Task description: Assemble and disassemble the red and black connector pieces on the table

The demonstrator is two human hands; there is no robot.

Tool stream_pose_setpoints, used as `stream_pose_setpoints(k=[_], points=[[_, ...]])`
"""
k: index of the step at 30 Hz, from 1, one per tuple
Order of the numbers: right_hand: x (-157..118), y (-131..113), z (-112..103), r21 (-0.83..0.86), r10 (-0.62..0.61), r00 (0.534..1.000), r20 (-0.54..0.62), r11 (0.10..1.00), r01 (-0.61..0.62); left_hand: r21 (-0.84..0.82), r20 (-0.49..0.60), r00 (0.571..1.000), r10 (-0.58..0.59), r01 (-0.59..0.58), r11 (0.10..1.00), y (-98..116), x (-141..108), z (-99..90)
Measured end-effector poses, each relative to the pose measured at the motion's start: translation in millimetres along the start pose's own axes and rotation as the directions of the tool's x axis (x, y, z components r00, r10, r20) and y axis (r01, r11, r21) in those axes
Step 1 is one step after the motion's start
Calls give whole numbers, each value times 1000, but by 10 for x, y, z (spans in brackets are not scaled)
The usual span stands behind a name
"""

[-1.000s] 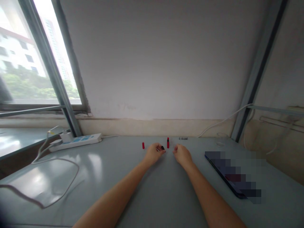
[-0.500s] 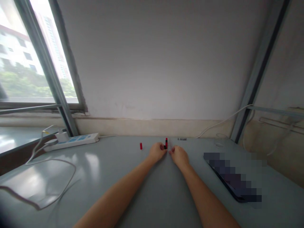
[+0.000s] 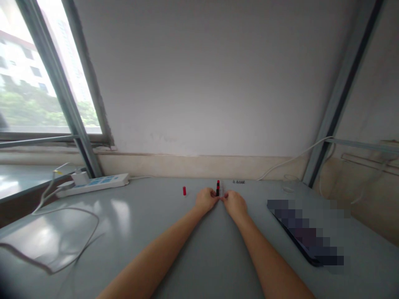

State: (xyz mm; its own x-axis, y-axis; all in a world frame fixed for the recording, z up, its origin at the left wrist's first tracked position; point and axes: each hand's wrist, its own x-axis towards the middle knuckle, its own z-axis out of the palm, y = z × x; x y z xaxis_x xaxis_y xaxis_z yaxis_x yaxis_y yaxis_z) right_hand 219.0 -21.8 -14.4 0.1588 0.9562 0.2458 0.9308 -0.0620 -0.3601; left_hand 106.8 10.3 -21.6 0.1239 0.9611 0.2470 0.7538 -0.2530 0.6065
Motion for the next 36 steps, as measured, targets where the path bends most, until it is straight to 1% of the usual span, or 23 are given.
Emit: stream_pose_setpoints(k=[2, 4, 7, 10, 12, 13, 15, 18, 21, 24, 28, 32, 36], points=[[3, 7, 3, -19, -9, 1000, 0, 1000, 9, 10, -5, 1000, 11, -11, 1000, -12, -10, -12], [8, 17, 6, -40, -11, 1000, 3, 999, 11, 45, -11, 999, 46, -46, 998, -22, -32, -40], [5, 25, -10, -88, -3, 1000, 23, 996, 5, 145, 33, 990, 137, -141, 979, -29, -97, -124], [-28, 9, -63, -148, 3, 999, 48, 989, 4, 290, 89, 968, 233, -249, 924, -32, -197, -252], [-62, -13, -105, -179, -1, 998, 59, 984, 11, 379, 67, 955, 290, -293, 878, -47, -267, -350], [-78, -26, -123, -188, -5, 998, 61, 982, 16, 408, 31, 947, 320, -304, 861, -63, -297, -399], [-105, -52, -143, -190, -21, 998, 60, 981, 32, 453, -62, 938, 340, -277, 847, -110, -338, -487], [-126, -90, -136, -152, -66, 996, 64, 985, 75, 498, -162, 938, 306, -190, 846, -211, -344, -581], [-139, -129, -113, -97, -128, 989, 73, 986, 135, 524, -201, 946, 254, -115, 844, -312, -309, -623], [-161, -173, -103, -59, -175, 983, 62, 982, 179, 538, -193, 958, 210, -76, 840, -385, -276, -633], [-190, -219, -108, -24, -211, 976, 45, 977, 213, 542, -126, 980, 156, -63, 838, -428, -260, -640], [-190, -225, -96, 10, -235, 972, 24, 972, 235, 455, -96, 989, 116, -60, 888, -441, -247, -657], [-176, -212, -75, 43, -260, 966, 6, 965, 260, 257, -103, 990, 98, -69, 964, -474, -209, -652]])
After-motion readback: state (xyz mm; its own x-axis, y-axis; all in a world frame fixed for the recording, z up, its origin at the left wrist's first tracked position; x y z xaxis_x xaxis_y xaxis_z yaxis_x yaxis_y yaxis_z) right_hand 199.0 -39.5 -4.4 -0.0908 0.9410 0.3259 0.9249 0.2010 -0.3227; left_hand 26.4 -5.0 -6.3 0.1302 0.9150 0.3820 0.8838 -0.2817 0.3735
